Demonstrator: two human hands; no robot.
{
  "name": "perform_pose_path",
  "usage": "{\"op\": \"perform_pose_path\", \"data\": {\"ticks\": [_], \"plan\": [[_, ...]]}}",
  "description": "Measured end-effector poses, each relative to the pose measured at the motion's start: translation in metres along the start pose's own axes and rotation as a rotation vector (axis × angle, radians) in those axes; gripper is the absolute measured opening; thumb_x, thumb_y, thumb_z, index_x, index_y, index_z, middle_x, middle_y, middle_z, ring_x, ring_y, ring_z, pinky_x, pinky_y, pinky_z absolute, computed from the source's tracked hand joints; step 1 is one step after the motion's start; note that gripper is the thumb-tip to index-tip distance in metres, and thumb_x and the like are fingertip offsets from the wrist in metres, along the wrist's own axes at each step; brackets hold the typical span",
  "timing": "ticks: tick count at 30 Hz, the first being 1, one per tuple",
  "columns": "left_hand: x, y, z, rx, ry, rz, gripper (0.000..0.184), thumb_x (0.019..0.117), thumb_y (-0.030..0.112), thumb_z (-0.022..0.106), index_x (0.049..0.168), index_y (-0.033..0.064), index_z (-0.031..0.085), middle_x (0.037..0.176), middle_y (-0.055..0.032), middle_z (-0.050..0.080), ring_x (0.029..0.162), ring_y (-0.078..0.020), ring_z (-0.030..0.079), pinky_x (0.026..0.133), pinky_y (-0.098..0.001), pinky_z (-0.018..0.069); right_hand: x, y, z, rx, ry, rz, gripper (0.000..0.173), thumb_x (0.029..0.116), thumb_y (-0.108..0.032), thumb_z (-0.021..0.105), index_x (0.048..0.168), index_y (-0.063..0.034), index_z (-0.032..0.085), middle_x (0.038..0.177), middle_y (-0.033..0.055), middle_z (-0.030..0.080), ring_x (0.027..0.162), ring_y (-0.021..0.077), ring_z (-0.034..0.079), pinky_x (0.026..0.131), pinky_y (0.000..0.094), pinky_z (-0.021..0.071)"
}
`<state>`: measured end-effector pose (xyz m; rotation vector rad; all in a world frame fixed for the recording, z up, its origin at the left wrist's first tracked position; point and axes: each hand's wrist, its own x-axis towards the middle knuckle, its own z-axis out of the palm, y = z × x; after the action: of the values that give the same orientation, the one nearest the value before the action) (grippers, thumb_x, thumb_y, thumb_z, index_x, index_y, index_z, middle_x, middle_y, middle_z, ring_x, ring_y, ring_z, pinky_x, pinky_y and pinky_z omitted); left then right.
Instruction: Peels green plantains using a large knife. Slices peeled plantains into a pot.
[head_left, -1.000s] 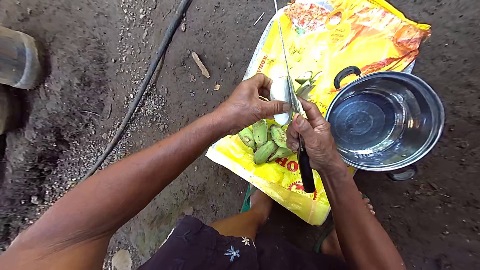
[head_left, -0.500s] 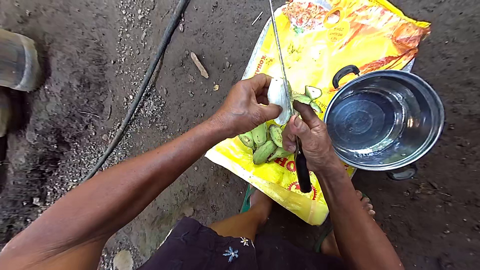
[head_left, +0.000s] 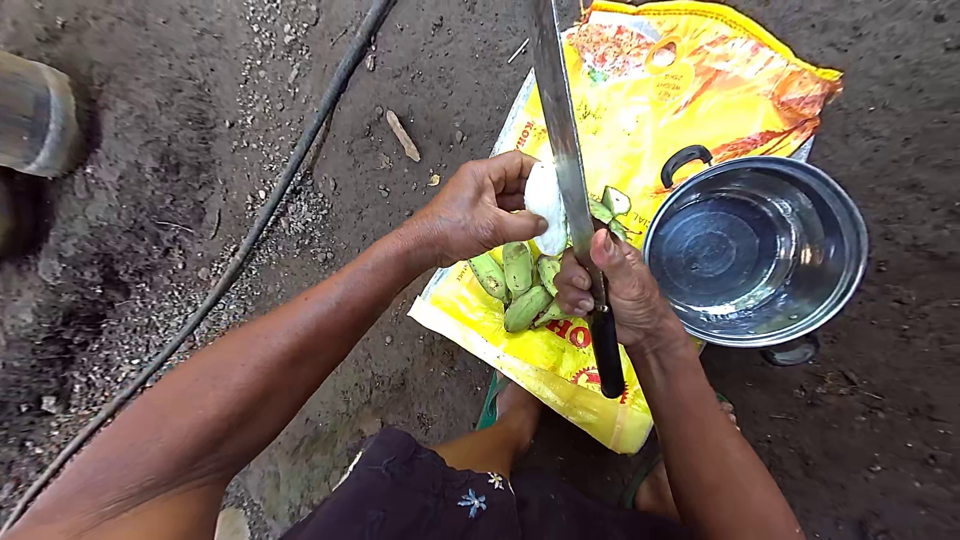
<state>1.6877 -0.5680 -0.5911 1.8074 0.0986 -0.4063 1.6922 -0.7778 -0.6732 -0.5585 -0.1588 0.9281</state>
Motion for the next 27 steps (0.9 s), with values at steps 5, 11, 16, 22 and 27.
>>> {"op": "perform_pose_path", "data": {"ticks": [5, 11, 16, 22, 27], "plan": [[-0.007, 0.0, -0.004, 0.001, -0.021, -0.084, 0.038, 0.0839, -0.007, 0.068, 0.119, 0.0038, 0.058, 0.103, 0.0009, 0.072, 0.092, -0.003, 0.07, 0.086, -0.0201, 0.0583, -0.005, 0.01, 0.008, 0.212, -0.025, 0.136, 0.046, 0.0919, -0.053, 0.07, 0.079, -0.0095, 0.061, 0.06, -0.002, 0.053, 0.05, 0.0062, 0.054, 0.051, 0.0197, 0.0487], [-0.005, -0.008, 0.008, -0.081, -0.13, -0.246, 0.033, 0.0848, -0.005, 0.068, 0.116, 0.0034, 0.061, 0.098, -0.0006, 0.071, 0.087, -0.003, 0.069, 0.081, -0.0191, 0.0574, -0.029, 0.016, 0.002, 0.57, -0.104, 0.298, 0.045, 0.0897, -0.052, 0.071, 0.087, -0.0082, 0.066, 0.067, -0.0025, 0.059, 0.057, 0.0055, 0.059, 0.056, 0.0182, 0.0499], [-0.01, -0.016, 0.025, -0.253, -0.035, -0.362, 0.029, 0.0867, 0.001, 0.065, 0.115, 0.0027, 0.059, 0.093, -0.0028, 0.07, 0.081, -0.0079, 0.069, 0.075, -0.0239, 0.0587, -0.043, -0.006, 0.002, 0.489, 0.012, 0.401, 0.051, 0.0913, -0.058, 0.067, 0.087, -0.0072, 0.066, 0.069, -0.0026, 0.059, 0.057, 0.0052, 0.058, 0.055, 0.0179, 0.0493], [-0.038, -0.059, 0.098, -0.915, 0.37, -0.291, 0.033, 0.0915, 0.008, 0.056, 0.124, 0.0063, 0.052, 0.101, -0.0049, 0.071, 0.086, -0.0142, 0.072, 0.082, -0.0331, 0.0616, -0.061, -0.015, 0.026, -0.216, 0.278, 0.23, 0.087, 0.0974, -0.05, 0.061, 0.154, -0.0012, 0.016, 0.066, -0.0084, 0.053, 0.05, 0.0005, 0.047, 0.048, 0.018, 0.0444], [-0.044, -0.053, 0.093, -0.932, 0.552, -0.344, 0.019, 0.0962, 0.006, 0.051, 0.114, 0.0118, 0.057, 0.092, -0.0006, 0.073, 0.08, -0.0112, 0.072, 0.079, -0.0297, 0.0621, -0.063, -0.014, 0.01, -0.843, 0.289, 0.086, 0.091, 0.0893, -0.045, 0.07, 0.15, 0.0116, 0.035, 0.077, -0.0049, 0.06, 0.063, -0.0037, 0.053, 0.058, 0.0153, 0.0481]]}}
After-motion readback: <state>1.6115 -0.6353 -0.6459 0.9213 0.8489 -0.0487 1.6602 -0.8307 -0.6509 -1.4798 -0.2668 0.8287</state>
